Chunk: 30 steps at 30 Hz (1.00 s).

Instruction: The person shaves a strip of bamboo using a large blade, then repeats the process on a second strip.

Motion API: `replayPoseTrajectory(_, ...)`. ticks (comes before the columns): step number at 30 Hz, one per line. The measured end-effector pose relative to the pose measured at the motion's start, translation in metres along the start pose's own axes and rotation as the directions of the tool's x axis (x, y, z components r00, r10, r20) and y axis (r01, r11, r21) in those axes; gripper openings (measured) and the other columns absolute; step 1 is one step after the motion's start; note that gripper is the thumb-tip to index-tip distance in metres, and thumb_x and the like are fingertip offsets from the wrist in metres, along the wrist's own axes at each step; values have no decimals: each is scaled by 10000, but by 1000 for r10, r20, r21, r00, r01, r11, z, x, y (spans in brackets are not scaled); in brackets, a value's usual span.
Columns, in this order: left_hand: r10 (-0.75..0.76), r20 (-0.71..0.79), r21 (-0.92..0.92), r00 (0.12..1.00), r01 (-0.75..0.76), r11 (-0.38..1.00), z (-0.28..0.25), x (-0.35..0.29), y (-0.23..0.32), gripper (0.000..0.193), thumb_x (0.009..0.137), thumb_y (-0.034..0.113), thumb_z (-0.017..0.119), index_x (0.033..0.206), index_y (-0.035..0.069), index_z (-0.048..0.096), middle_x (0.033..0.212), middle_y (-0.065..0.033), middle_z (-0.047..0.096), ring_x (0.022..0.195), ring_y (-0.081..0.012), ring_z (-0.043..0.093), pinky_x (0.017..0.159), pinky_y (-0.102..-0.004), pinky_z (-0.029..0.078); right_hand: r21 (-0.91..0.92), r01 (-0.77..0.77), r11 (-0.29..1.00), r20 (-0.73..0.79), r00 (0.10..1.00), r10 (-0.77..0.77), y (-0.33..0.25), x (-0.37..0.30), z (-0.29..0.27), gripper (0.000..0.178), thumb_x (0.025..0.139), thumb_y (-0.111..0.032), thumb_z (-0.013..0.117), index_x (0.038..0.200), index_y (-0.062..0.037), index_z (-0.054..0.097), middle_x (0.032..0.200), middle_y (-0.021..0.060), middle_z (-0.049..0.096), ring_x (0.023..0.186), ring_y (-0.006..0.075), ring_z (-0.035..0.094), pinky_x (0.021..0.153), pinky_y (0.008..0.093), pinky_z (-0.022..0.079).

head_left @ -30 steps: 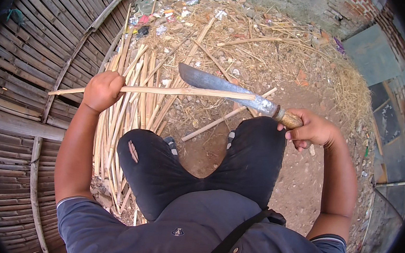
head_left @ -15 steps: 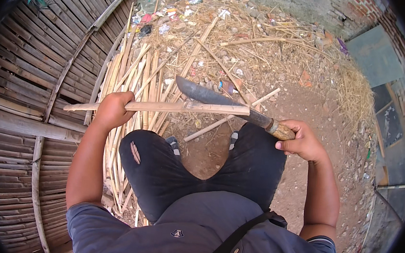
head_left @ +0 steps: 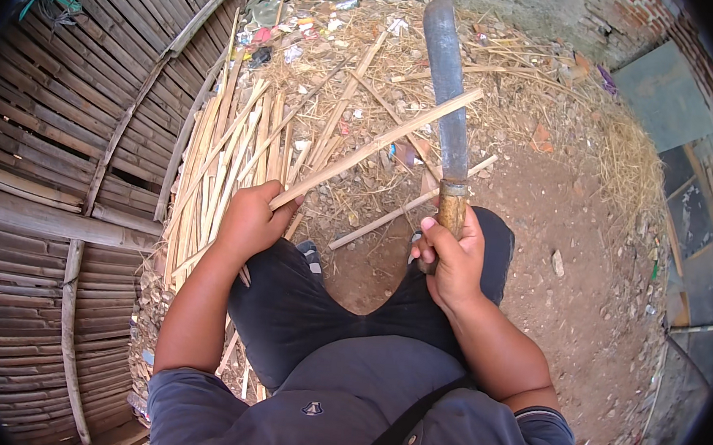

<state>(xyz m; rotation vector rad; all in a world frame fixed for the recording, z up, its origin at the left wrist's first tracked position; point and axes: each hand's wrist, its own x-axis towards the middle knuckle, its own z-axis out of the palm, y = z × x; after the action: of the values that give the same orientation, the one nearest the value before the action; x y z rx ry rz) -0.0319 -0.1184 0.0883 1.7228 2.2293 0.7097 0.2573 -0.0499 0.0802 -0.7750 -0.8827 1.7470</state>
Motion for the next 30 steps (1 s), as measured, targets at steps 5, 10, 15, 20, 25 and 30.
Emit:
replayPoseTrajectory(5,27,-69,91,997,-21,996,2,-7,-5,296,916,251,752,802,2,640,710,-238,648,679,-449,642,635,-494,507,-367,46,929,-50,996,-69,15,17,-5,310,969,-107,701,1225,13,574,884,36,655,685,102,626,611,284,492)
replayPoseTrajectory(10,81,-143,175,986,-55,983,-7,-10,-20,189,886,178,721,814,21,645,746,-226,647,714,-452,642,650,-493,509,-749,157,644,-25,964,-264,6,29,-21,269,929,-169,761,1091,12,647,787,65,690,705,141,658,652,320,512)
replayPoseTrajectory(15,141,-141,362,980,-82,929,-60,-11,-73,163,847,173,723,798,50,630,777,-188,657,748,-419,651,669,-509,521,-894,274,355,243,961,-129,-46,35,-42,196,832,-115,767,987,-43,671,785,167,705,729,303,712,668,389,525)
replayPoseTrajectory(20,235,-28,429,972,-201,881,-90,-12,-85,205,876,213,735,793,58,631,771,-165,655,757,-403,651,659,-500,520,-909,332,250,372,919,129,-88,47,-49,202,791,-76,743,976,-56,665,794,181,694,775,366,706,680,409,523)
replayPoseTrajectory(25,315,-20,449,949,-273,851,-110,-11,-84,206,869,198,736,787,42,628,763,-178,638,729,-423,632,640,-504,500,-878,444,181,477,847,235,-126,59,-30,180,785,-46,722,956,-54,669,766,173,672,713,316,690,662,387,512)
replayPoseTrajectory(30,199,-119,414,973,-133,900,-104,-5,-78,222,873,205,744,775,40,633,751,-185,639,720,-428,633,638,-497,503,-887,449,108,460,882,104,-128,73,-24,157,783,-29,733,926,-53,673,748,136,661,668,227,644,657,350,496)
